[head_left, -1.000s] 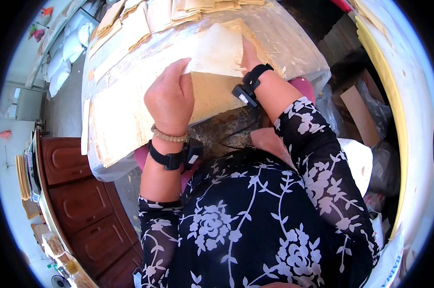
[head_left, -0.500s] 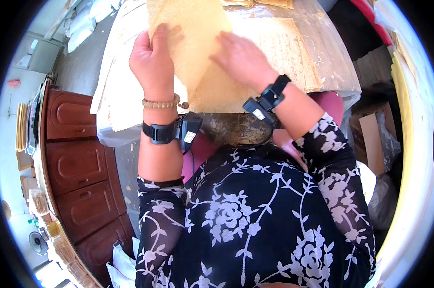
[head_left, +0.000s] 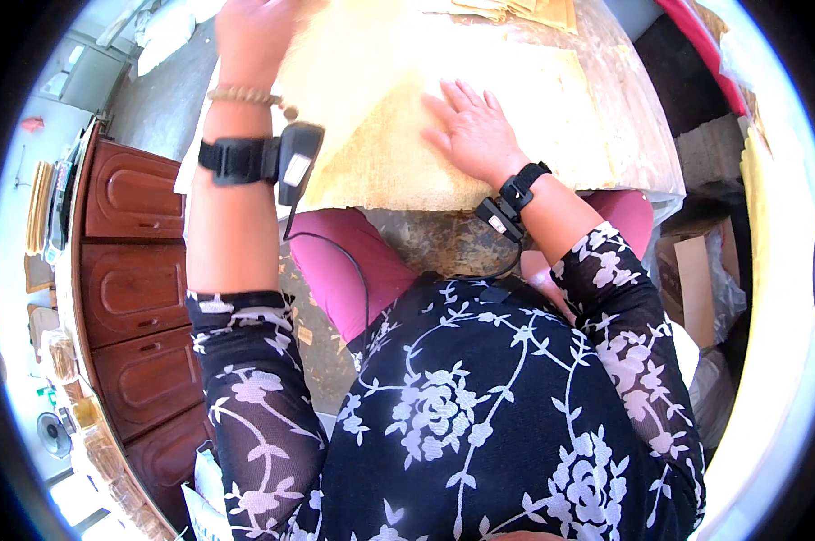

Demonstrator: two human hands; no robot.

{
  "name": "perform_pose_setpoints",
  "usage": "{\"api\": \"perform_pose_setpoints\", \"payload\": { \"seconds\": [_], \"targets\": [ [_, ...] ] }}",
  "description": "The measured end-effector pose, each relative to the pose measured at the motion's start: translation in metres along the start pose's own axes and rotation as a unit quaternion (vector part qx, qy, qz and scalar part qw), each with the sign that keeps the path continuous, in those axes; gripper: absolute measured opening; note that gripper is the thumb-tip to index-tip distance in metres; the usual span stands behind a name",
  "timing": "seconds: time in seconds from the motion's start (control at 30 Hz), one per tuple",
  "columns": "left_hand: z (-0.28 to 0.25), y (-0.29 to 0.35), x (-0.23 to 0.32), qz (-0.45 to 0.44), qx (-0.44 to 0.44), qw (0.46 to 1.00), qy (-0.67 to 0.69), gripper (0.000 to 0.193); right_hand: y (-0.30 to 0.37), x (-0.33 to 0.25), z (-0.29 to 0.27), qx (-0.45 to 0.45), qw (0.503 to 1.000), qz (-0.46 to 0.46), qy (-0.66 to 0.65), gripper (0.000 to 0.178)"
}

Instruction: The person sorts and stacks large sheets of thin paper by hand on a table, peeling them apart and smoothing them out.

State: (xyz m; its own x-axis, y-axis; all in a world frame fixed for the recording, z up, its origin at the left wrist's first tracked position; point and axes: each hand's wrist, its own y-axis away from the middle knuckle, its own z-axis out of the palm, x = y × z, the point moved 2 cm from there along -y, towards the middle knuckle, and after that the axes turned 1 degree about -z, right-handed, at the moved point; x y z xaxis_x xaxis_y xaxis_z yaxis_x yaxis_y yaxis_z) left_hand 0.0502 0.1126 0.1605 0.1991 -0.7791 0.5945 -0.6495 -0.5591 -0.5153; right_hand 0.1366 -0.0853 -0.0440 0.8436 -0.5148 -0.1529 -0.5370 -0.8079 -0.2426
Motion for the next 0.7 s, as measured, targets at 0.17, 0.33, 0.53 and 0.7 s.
{"api": "perform_pose_setpoints", "payload": {
  "seconds": [0.17,0.33,0.53,0.7],
  "targets": [
    [0.049,0.041,0.05,0.154,-0.111,0.963,-0.191,0.016,0.002,-0.03,-0.002,0.022,0.993,-0.099,-0.057,0.047],
    [0.047,0.169,0.08,0.407,-0.12,0.894,0.145,0.018,0.015,-0.083,-0.038,-0.121,0.739,0.007,-0.663,0.036],
    [0.017,0.22,-0.007,0.331,-0.016,0.937,0.115,0.018,0.035,-0.094,-0.02,-0.241,0.569,0.245,-0.747,0.033],
    [0.015,0.237,-0.056,0.215,0.023,0.976,-0.004,0.023,0.013,-0.097,-0.02,-0.149,0.672,0.219,-0.691,0.033]
  ]
}}
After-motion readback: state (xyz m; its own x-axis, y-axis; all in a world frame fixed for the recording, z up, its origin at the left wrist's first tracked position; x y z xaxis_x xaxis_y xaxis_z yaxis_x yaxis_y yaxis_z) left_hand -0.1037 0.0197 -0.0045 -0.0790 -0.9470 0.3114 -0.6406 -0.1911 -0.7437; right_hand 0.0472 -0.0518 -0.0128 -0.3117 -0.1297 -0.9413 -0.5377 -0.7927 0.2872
